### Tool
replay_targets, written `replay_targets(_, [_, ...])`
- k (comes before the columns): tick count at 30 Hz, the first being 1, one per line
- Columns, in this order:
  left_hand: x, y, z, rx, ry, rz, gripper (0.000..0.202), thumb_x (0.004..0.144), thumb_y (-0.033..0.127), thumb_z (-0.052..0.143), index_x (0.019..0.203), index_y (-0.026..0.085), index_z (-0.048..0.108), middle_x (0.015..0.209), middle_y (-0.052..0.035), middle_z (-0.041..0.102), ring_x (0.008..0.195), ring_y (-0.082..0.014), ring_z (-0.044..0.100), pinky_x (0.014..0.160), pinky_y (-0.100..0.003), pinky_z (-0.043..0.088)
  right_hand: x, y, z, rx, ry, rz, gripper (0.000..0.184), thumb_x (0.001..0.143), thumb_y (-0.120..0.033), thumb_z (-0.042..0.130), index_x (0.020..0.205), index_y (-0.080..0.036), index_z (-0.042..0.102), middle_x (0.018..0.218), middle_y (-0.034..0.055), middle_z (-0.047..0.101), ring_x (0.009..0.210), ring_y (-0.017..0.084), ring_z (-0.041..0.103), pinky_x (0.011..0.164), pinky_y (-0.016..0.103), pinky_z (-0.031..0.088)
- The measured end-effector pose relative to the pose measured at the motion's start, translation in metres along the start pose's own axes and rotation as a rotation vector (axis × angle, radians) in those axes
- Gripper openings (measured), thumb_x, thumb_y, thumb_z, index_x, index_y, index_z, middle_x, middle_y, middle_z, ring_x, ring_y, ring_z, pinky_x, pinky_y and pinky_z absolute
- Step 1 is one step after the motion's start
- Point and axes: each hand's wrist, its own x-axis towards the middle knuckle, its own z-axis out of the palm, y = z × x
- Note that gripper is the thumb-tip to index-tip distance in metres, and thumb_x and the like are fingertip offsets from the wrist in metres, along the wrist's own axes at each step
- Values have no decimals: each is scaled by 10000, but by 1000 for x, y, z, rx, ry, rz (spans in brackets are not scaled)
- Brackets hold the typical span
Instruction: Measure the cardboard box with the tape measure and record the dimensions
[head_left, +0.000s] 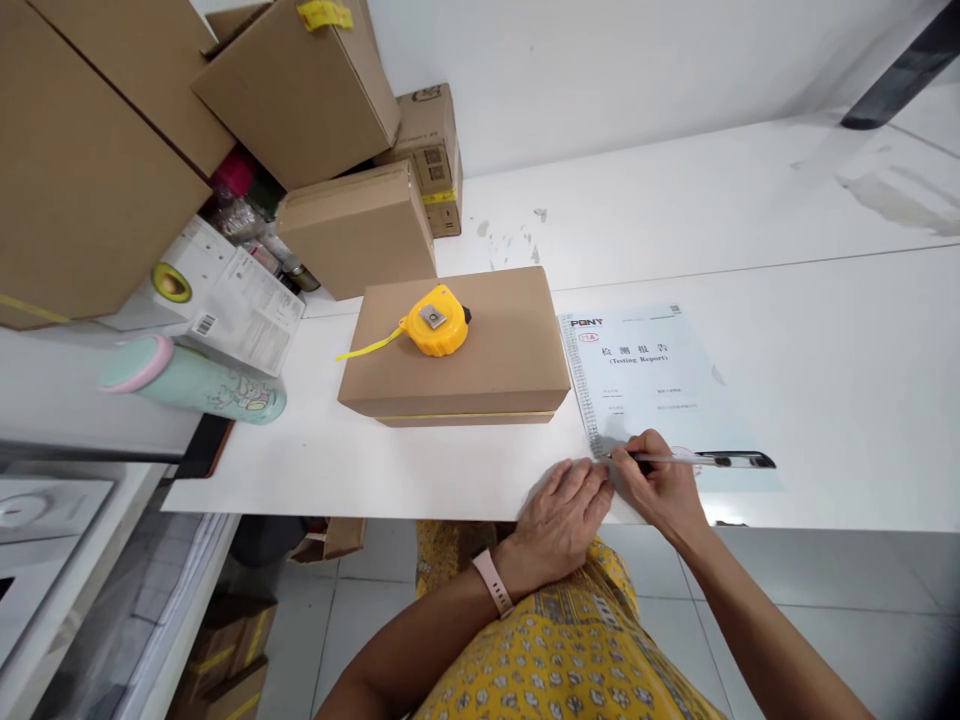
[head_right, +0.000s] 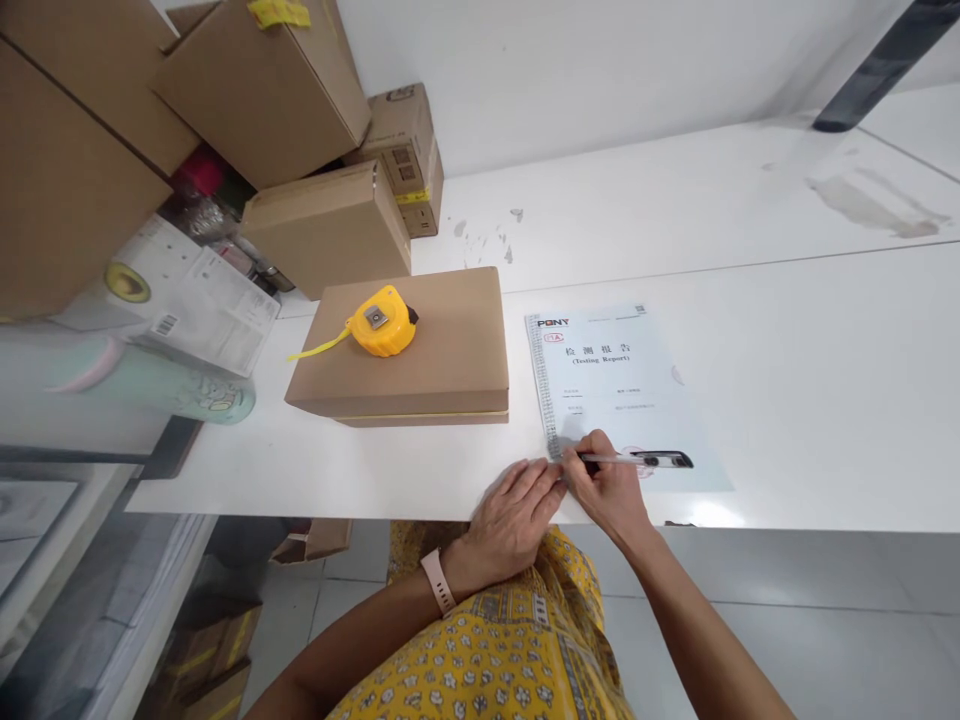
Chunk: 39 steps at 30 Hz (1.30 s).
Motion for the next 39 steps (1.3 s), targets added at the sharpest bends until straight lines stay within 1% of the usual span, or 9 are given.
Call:
replay_targets(3, [0,0,0,2,-11,2,477,1012,208,404,1459,62,481,1557,-133,500,1446,-275,431,1256,-426,261,1,-1,1,-20,23,-13,229,892,-331,592,723,-262,454,565,-47,474,495,134,441,472,271,362])
replay_targets(7, [0,0,1,2,-3,-1,473,1009,200,408,1454,58,485,1538,-134,519,1434,-276,444,1254,-422,260,1,-3,1,-25,11,-2,234,881,-326,587,709,-265,441,548,-55,445,484,133,426,461,269,350])
replay_targets(13, [1,1,0,-18,1,-12,469,1005,200,413,1447,65,494,1528,-125,527,1426,-274,446,1252,-417,263,0,-2,0,-15,17,15,232,874,-313,589,701,-264,442,546,-57,446,481,128,421,460,265,350])
replay_targets(18, [1,1,1,-27,-9,-10,477,1001,220,418,1447,62,486,1534,-134,520,1434,-280,432,1249,-424,276,0,-2,0,-18,28,26,223,882,-319,594,719,-261,455,564,-50,476,496,131,441,464,264,357])
replay_targets(23, [1,1,1,-32,-8,-13,484,993,218,443,1448,60,483,1528,-132,522,1432,-283,432,1255,-425,259,0,-4,0,-26,24,27,231,882,-312,590,709,-264,444,541,-55,449,487,132,429,463,267,356])
replay_targets(27, [0,1,0,-31,3,-10,468,996,210,437,1436,63,499,1520,-128,530,1431,-283,434,1253,-424,258,1,-6,-1,-29,20,15,234,887,-318,598,712,-263,452,558,-41,480,505,139,442,471,272,365])
replay_targets(32, [1,0,-1,-35,-15,-12,476,990,211,444,1441,64,495,1529,-134,524,1431,-282,438,1254,-423,259,1,-3,0,-19,27,24,246,884,-328,615,720,-266,443,543,-49,457,499,137,423,461,270,351])
replay_targets(39, [0,1,1,-31,-6,-8,469,1004,218,428,1442,61,489,1535,-140,516,1434,-283,435,1250,-427,270,1,-1,-1,-29,25,13,230,884,-306,595,714,-264,445,570,-47,465,518,141,437,494,280,363])
